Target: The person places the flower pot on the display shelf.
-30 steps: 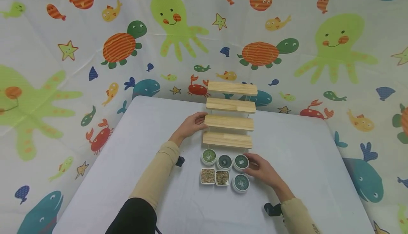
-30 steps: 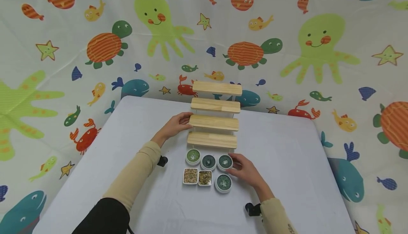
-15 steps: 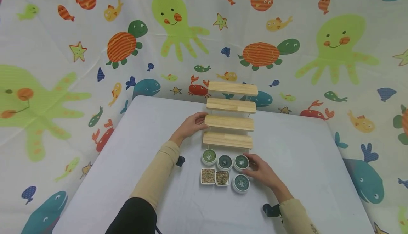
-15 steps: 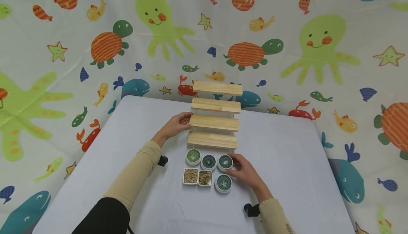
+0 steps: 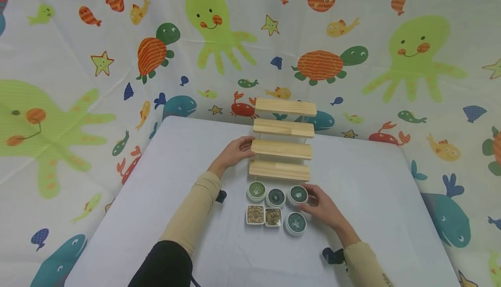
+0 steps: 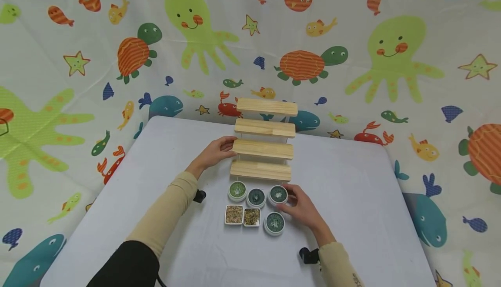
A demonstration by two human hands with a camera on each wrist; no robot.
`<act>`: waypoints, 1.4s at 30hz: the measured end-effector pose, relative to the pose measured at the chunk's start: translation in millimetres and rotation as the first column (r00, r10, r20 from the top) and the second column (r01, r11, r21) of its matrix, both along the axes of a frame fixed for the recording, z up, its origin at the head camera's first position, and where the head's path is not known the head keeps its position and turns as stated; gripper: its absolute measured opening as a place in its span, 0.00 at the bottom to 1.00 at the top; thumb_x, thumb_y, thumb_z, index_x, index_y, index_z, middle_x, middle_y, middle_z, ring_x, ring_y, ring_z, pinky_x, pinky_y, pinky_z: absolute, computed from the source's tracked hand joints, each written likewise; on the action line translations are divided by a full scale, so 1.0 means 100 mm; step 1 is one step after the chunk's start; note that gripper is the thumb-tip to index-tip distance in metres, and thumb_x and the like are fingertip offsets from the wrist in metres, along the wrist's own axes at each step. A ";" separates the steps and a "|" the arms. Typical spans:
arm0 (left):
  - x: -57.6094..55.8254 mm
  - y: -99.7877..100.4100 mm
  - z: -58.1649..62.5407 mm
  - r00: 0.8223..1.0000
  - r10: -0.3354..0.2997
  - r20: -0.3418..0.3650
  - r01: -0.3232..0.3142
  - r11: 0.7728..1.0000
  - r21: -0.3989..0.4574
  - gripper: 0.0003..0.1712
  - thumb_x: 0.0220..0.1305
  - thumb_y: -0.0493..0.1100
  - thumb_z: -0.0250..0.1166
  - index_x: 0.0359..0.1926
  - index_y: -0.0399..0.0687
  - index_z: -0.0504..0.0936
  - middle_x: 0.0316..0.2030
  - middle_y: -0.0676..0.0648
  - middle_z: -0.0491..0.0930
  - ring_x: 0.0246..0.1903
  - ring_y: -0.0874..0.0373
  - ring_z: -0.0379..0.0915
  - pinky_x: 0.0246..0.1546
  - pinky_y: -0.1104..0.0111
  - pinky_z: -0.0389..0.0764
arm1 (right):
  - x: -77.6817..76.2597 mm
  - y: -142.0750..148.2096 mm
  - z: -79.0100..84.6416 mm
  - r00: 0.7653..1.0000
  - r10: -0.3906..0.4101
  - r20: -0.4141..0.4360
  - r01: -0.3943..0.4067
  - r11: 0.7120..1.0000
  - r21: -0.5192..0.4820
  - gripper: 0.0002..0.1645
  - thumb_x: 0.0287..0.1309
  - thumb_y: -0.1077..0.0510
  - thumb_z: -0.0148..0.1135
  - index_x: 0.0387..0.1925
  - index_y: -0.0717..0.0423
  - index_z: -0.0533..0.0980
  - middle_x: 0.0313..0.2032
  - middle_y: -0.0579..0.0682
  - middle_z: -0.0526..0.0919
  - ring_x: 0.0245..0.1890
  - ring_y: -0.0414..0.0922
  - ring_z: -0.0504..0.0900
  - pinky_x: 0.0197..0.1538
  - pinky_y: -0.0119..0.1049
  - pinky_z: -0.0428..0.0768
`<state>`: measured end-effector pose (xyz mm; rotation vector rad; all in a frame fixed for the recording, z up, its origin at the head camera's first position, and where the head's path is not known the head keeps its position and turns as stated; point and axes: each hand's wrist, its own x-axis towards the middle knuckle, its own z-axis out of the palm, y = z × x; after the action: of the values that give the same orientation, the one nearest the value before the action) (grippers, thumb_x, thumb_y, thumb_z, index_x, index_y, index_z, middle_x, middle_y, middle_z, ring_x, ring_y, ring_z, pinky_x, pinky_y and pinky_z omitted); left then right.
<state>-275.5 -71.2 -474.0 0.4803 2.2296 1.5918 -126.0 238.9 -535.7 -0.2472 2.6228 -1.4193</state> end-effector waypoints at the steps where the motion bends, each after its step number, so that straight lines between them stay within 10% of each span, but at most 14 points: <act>1: 0.00 0.00 0.00 1.000 0.001 -0.003 -0.001 1.000 0.000 0.37 0.57 0.38 0.65 0.65 0.37 0.60 0.64 0.36 0.61 0.64 0.49 0.61 0.64 0.64 0.66 | 0.01 -0.01 0.06 1.000 0.007 -0.001 -0.007 1.000 -0.009 0.39 0.46 0.52 0.71 0.59 0.56 0.65 0.56 0.54 0.73 0.58 0.54 0.71 0.61 0.46 0.73; 10: -0.13 0.01 -0.26 0.999 0.028 -0.030 -0.028 1.000 -0.003 0.38 0.55 0.44 0.67 0.65 0.44 0.62 0.64 0.43 0.64 0.63 0.55 0.62 0.63 0.69 0.67 | 0.03 -0.06 0.40 1.000 0.009 0.012 -0.008 0.998 -0.057 0.37 0.48 0.55 0.69 0.59 0.58 0.65 0.56 0.54 0.72 0.58 0.53 0.70 0.62 0.45 0.72; 42: -0.10 0.01 -0.29 0.997 0.039 -0.065 -0.040 0.999 -0.020 0.37 0.54 0.45 0.68 0.64 0.43 0.64 0.62 0.44 0.67 0.62 0.56 0.64 0.62 0.71 0.69 | -0.45 -0.29 0.76 0.984 -0.177 0.004 0.175 0.966 -0.190 0.43 0.46 0.41 0.68 0.61 0.50 0.63 0.57 0.47 0.70 0.60 0.46 0.68 0.65 0.43 0.69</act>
<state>-285.3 -69.9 -503.2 0.4913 2.3147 1.5922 -171.4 210.1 -459.9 -0.0442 2.5755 -1.7341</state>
